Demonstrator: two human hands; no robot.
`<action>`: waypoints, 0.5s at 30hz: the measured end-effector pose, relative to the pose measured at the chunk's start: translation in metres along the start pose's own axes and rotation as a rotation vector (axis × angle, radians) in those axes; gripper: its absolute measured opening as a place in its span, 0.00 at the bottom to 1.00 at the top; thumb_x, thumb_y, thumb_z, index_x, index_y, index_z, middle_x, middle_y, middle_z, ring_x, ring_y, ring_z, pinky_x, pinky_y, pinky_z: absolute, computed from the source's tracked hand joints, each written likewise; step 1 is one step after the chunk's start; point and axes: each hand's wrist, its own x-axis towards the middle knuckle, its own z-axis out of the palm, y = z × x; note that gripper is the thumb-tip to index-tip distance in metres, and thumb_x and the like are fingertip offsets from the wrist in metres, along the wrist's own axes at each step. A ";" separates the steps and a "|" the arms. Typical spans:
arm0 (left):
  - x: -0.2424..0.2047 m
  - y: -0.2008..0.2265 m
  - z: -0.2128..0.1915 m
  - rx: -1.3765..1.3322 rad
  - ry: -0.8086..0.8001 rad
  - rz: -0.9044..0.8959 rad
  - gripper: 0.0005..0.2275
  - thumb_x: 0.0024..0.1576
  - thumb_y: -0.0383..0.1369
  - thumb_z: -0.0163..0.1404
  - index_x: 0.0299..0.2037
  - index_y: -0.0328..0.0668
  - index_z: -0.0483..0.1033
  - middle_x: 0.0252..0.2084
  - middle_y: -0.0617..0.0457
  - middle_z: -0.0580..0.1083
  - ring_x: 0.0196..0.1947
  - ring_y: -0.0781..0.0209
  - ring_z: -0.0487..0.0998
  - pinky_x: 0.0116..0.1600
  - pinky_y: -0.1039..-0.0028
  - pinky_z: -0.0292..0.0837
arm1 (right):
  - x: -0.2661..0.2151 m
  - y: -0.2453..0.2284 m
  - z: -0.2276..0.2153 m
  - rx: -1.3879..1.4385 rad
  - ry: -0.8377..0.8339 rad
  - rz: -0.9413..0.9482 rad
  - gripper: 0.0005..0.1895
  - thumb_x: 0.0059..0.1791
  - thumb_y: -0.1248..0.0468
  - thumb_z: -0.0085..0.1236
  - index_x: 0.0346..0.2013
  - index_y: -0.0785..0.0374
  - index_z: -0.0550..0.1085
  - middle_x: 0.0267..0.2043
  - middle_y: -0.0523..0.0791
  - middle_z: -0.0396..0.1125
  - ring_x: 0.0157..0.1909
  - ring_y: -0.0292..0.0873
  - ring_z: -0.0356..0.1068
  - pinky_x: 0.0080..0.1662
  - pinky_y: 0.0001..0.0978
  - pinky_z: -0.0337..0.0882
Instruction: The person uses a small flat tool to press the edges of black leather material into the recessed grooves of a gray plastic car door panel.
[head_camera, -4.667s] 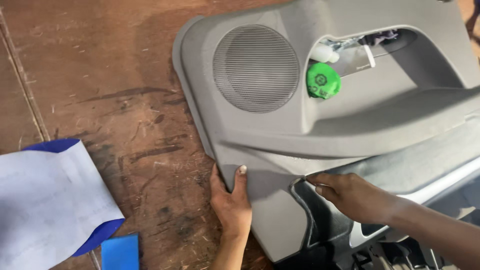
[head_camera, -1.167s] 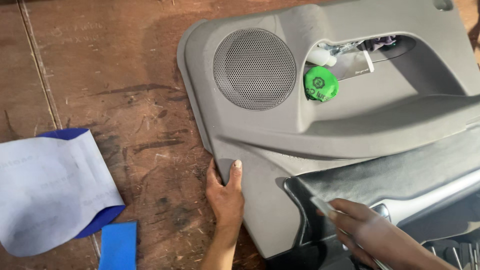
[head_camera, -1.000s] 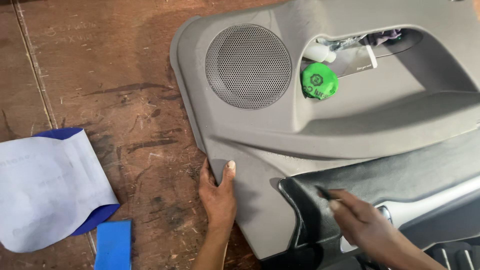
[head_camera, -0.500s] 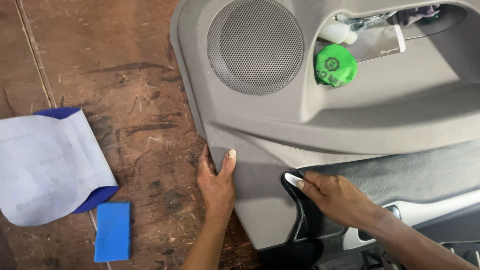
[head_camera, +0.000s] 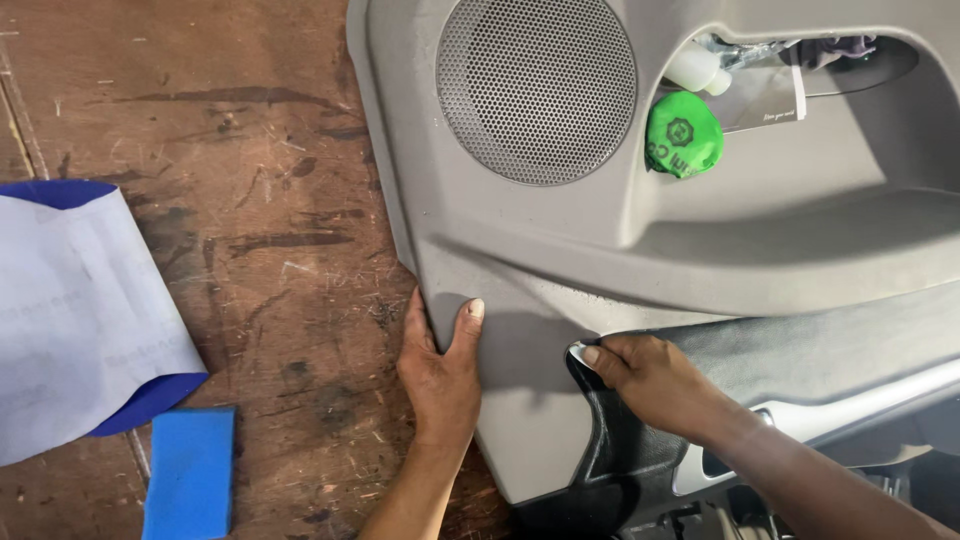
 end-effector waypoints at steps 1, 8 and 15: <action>0.001 0.001 0.000 0.017 -0.006 -0.020 0.29 0.56 0.37 0.56 0.66 0.31 0.64 0.50 0.42 0.78 0.51 0.56 0.81 0.52 0.68 0.81 | 0.001 -0.001 0.001 -0.010 0.007 0.000 0.25 0.54 0.44 0.47 0.29 0.62 0.78 0.19 0.46 0.63 0.24 0.40 0.60 0.32 0.42 0.67; -0.001 0.004 -0.002 0.024 0.014 0.011 0.30 0.56 0.37 0.56 0.66 0.27 0.63 0.52 0.38 0.78 0.52 0.52 0.81 0.54 0.67 0.80 | 0.000 0.007 0.000 -0.041 0.046 -0.121 0.28 0.54 0.43 0.47 0.28 0.66 0.76 0.19 0.47 0.64 0.24 0.43 0.65 0.34 0.44 0.70; 0.002 0.001 0.003 0.058 0.066 0.024 0.35 0.54 0.42 0.57 0.68 0.27 0.59 0.52 0.35 0.77 0.53 0.50 0.81 0.56 0.64 0.79 | -0.019 0.063 -0.028 -0.169 0.083 -0.524 0.23 0.55 0.46 0.47 0.29 0.61 0.75 0.22 0.49 0.69 0.24 0.47 0.68 0.32 0.46 0.70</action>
